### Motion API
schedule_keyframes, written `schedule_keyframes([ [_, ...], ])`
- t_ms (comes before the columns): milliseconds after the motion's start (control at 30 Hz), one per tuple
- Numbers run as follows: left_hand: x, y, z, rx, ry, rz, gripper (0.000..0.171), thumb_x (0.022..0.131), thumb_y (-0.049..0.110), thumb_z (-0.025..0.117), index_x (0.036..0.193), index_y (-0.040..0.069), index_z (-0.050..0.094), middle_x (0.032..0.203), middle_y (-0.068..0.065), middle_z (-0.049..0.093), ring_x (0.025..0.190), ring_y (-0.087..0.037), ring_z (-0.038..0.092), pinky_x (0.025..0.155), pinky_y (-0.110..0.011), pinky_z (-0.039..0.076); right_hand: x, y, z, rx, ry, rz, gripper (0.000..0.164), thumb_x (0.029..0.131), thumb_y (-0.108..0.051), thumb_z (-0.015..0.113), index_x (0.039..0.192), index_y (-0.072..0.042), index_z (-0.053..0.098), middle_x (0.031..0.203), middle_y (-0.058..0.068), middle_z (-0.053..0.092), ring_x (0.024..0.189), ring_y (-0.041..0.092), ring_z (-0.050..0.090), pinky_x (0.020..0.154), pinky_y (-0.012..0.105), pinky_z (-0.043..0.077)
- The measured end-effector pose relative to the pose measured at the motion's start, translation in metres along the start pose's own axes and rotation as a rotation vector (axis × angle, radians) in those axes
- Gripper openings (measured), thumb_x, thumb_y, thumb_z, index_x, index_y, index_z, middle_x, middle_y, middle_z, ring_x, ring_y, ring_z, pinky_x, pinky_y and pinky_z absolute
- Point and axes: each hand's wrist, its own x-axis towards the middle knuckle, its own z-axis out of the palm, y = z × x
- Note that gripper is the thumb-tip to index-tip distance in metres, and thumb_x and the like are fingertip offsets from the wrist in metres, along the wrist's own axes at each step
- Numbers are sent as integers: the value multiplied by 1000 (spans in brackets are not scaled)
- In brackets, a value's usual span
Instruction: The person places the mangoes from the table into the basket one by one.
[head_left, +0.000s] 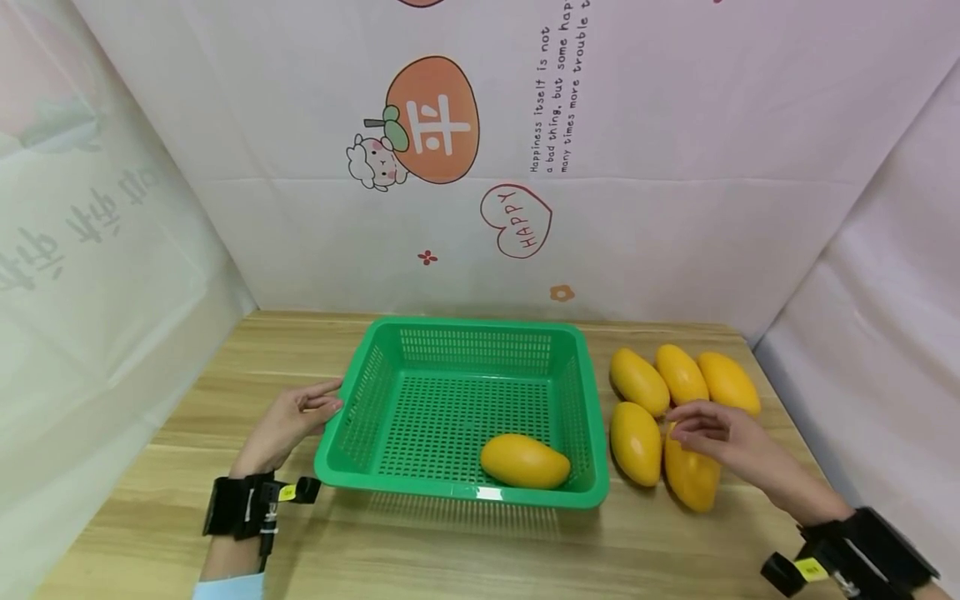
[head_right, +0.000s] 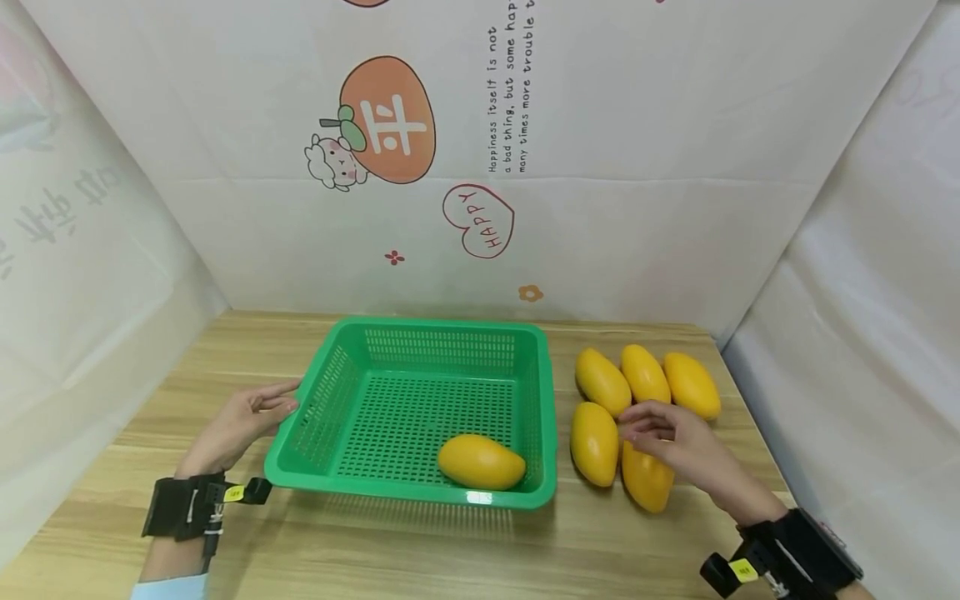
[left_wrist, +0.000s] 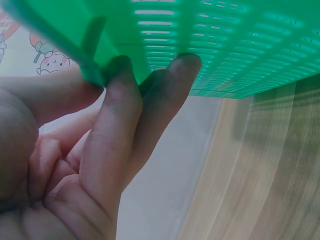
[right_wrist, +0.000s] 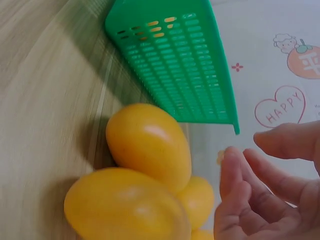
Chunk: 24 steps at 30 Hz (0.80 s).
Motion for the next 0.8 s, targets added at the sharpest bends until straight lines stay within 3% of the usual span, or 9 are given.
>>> schedule_keyframes([
  [467,0,0,-1,6,-2,3,58,96,30,58,145,4,41,128,-32,56,116,-41,55,87,-50,57,-10,20,-9,-139,96,112,42,97,-23,59,125,7,52,103,15,62,85,21,59,67,35,56],
  [667,0,-1,0,-7,-3,4,58,96,30,59,145,3,41,127,-32,57,114,-40,56,86,-50,57,-11,33,-10,-168,103,196,64,94,-36,61,133,11,41,102,17,57,91,27,57,66,35,53],
  [800,0,-1,0,-5,-3,5,58,96,30,59,145,3,41,126,-32,57,114,-40,56,86,-50,57,-10,41,-12,-132,69,274,85,92,-47,59,140,14,24,114,28,49,100,35,53,71,38,54],
])
